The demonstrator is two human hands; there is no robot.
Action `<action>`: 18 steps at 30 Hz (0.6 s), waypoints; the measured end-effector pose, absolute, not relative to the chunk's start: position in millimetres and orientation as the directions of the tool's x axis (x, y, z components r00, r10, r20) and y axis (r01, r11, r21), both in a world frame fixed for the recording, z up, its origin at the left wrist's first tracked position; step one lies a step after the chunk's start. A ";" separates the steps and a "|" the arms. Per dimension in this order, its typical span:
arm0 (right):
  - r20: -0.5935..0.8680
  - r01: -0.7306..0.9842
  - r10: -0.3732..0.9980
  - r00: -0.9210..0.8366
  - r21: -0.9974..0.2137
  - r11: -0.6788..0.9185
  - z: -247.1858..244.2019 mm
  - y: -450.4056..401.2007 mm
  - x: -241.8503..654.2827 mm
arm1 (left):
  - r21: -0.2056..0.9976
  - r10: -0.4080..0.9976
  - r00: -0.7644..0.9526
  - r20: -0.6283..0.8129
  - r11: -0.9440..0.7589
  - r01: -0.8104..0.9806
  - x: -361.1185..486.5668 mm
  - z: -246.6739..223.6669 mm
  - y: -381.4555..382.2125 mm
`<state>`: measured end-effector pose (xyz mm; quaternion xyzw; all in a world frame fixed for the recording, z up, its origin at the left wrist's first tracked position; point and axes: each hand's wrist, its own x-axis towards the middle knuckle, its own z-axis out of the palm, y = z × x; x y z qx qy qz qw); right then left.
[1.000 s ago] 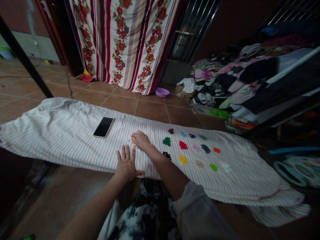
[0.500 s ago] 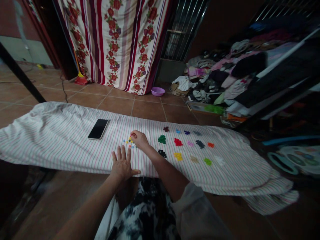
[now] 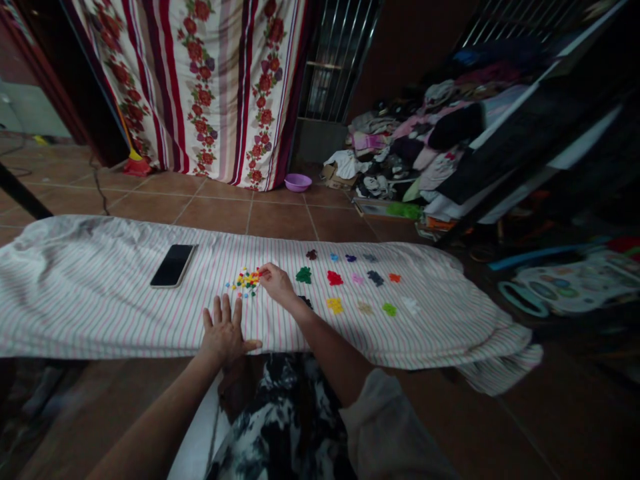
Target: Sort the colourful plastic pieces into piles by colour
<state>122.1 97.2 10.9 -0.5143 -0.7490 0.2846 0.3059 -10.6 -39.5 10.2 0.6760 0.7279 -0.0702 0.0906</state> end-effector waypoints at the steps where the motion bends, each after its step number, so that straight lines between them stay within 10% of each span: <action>1: 0.177 0.598 0.948 -0.265 -0.741 0.305 10.3 97.9 128.6 | 0.018 0.973 -0.069 -0.219 0.075 0.997 -10.7 8.8 -39.5; 18: 0.231 0.766 0.951 0.203 -0.643 -0.007 14.5 124.1 305.3 | -0.007 0.975 -0.076 -0.208 0.076 0.997 -11.2 7.9 -39.9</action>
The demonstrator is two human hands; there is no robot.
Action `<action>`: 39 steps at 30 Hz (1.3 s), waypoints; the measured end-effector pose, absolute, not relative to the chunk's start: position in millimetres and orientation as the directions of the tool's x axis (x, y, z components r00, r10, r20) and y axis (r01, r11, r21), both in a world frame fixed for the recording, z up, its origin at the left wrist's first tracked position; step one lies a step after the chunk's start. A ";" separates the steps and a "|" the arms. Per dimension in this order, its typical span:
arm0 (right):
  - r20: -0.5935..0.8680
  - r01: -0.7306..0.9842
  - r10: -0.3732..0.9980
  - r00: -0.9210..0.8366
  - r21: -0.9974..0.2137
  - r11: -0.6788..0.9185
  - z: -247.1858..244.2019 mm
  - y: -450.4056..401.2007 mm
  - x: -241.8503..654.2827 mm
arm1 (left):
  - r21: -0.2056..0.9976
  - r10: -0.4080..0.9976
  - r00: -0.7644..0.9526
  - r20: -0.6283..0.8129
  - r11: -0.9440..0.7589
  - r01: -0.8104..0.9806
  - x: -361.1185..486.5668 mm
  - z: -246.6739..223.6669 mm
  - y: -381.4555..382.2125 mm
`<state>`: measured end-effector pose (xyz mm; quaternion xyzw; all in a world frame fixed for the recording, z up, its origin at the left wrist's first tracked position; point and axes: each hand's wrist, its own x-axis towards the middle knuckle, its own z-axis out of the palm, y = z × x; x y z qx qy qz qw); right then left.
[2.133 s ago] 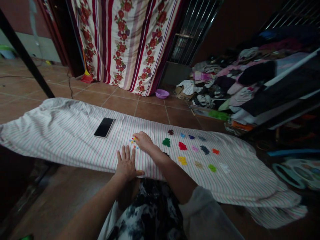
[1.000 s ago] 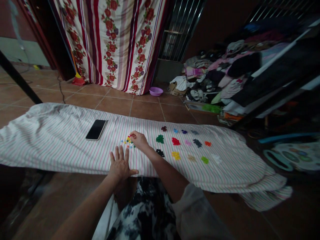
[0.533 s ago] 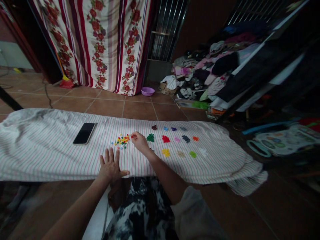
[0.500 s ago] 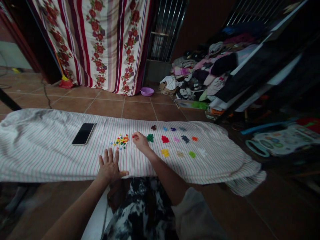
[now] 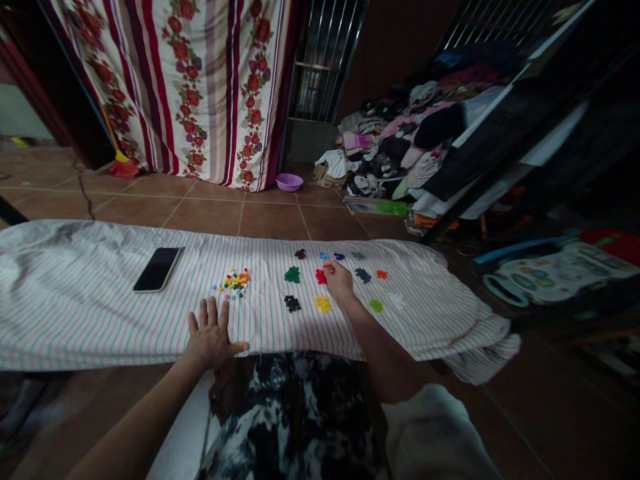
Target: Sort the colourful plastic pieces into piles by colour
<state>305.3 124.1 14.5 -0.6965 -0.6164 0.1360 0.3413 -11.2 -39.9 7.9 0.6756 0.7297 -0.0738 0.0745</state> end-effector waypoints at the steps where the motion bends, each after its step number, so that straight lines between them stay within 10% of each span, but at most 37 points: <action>1: 0.237 0.781 0.947 0.217 -0.625 -0.023 13.2 126.1 309.8 | -0.007 0.976 -0.076 -0.205 0.076 0.997 -11.2 7.8 -39.8; 12: 0.200 0.855 0.967 0.160 -0.518 -0.034 -4.6 139.1 312.5 | -0.030 0.974 -0.075 -0.213 0.070 0.997 -10.2 9.7 -40.4; 39: 0.134 0.715 0.985 0.111 -0.699 0.014 -6.5 141.3 317.6 | -0.030 0.970 -0.069 -0.233 0.064 0.998 -10.4 11.7 -40.4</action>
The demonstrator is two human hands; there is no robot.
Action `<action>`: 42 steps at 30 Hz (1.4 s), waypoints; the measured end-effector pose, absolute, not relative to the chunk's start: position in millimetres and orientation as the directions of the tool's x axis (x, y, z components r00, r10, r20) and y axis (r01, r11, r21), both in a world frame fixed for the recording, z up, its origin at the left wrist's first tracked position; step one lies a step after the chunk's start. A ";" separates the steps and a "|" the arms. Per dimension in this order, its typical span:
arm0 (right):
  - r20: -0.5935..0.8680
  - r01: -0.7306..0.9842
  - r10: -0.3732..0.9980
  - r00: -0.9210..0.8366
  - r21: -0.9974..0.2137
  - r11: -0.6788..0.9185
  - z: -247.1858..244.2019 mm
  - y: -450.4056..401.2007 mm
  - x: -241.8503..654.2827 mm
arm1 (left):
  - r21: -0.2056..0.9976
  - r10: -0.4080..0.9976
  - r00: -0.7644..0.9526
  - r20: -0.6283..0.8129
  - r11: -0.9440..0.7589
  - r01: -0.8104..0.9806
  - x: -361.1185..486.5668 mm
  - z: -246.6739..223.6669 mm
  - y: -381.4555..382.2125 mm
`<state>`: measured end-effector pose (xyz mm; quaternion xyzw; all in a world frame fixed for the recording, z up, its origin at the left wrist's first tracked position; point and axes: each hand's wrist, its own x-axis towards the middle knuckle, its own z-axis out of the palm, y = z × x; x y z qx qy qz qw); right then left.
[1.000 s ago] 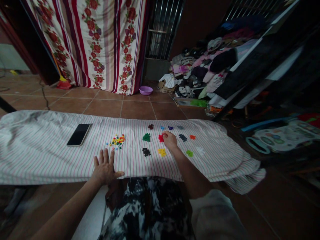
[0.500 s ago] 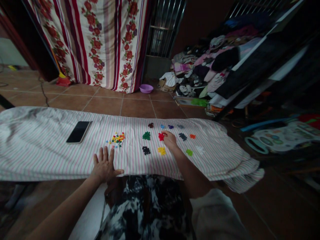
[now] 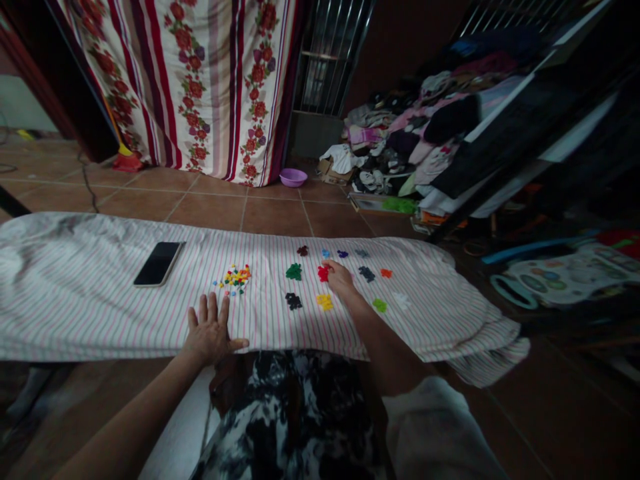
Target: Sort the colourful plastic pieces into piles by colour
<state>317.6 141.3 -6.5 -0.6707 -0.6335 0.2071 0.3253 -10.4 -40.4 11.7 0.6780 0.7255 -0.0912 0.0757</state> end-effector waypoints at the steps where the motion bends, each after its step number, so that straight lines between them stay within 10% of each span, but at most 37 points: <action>1: 0.136 0.707 0.984 0.118 -0.707 0.013 -6.5 140.9 317.7 | -0.023 0.970 -0.067 -0.234 0.064 0.998 -10.5 11.9 -40.2; 15: 0.437 0.763 0.887 -0.147 -0.521 0.383 20.4 130.6 254.0 | 0.014 0.960 -0.065 -0.271 0.071 0.997 -11.7 13.6 -39.6; 31: 0.211 0.677 0.756 -0.620 -0.344 0.651 29.7 113.5 111.4 | 0.055 0.978 -0.054 -0.200 0.066 0.996 -12.8 7.7 -40.4; 42: 0.034 0.770 0.786 -0.618 -0.180 0.613 28.1 117.9 66.9 | 0.094 0.978 -0.043 -0.203 0.063 0.994 -14.0 5.5 -39.0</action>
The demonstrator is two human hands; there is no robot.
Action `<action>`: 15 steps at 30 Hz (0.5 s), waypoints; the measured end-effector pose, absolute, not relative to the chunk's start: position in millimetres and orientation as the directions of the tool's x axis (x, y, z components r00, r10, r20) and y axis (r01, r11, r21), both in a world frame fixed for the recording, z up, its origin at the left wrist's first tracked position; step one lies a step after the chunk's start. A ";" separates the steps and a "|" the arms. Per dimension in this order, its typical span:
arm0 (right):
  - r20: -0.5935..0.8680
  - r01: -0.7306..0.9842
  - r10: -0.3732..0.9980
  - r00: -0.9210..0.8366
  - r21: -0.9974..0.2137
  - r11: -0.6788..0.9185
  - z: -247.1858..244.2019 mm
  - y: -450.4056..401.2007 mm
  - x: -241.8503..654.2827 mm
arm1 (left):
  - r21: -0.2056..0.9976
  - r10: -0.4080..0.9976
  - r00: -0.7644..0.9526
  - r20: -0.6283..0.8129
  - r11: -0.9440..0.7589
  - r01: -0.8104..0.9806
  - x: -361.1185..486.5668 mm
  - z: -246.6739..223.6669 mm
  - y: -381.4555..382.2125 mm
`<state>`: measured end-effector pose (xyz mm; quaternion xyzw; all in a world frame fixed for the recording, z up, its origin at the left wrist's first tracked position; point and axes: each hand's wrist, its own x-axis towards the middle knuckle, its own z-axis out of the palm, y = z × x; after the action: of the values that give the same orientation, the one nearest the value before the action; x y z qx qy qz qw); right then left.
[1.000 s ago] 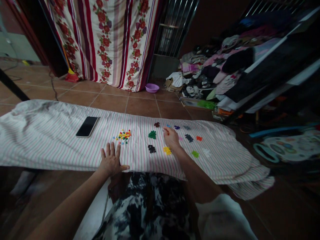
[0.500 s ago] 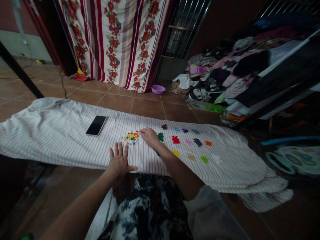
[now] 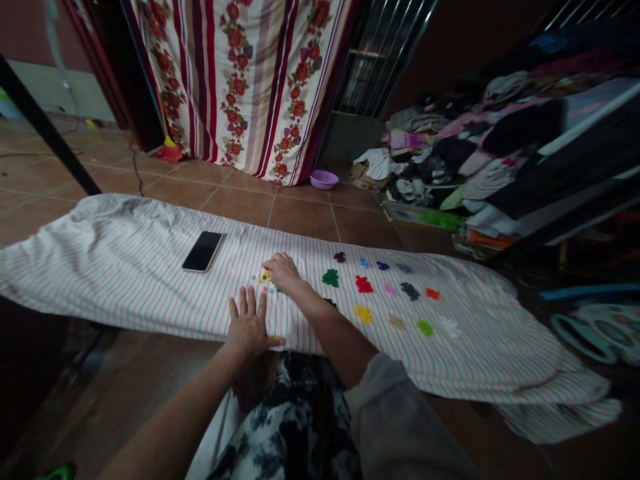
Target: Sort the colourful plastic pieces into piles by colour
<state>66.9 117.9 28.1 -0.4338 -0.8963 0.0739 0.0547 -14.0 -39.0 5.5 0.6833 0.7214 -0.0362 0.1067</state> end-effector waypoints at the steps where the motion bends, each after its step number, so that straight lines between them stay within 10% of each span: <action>1: 0.026 0.769 0.784 -0.620 -0.180 0.614 28.4 118.1 66.7 | 0.095 0.978 -0.045 -0.203 0.065 0.993 -13.9 5.5 -39.1; 15: 0.052 0.806 0.848 -0.527 -0.287 0.518 21.0 116.6 65.4 | 0.091 0.974 -0.049 -0.219 0.071 0.993 -11.9 11.9 -40.2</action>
<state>65.4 116.6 21.0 -0.4774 -0.8663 0.1144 0.0928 -11.9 -40.2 11.9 0.6804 0.7231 -0.0424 0.1116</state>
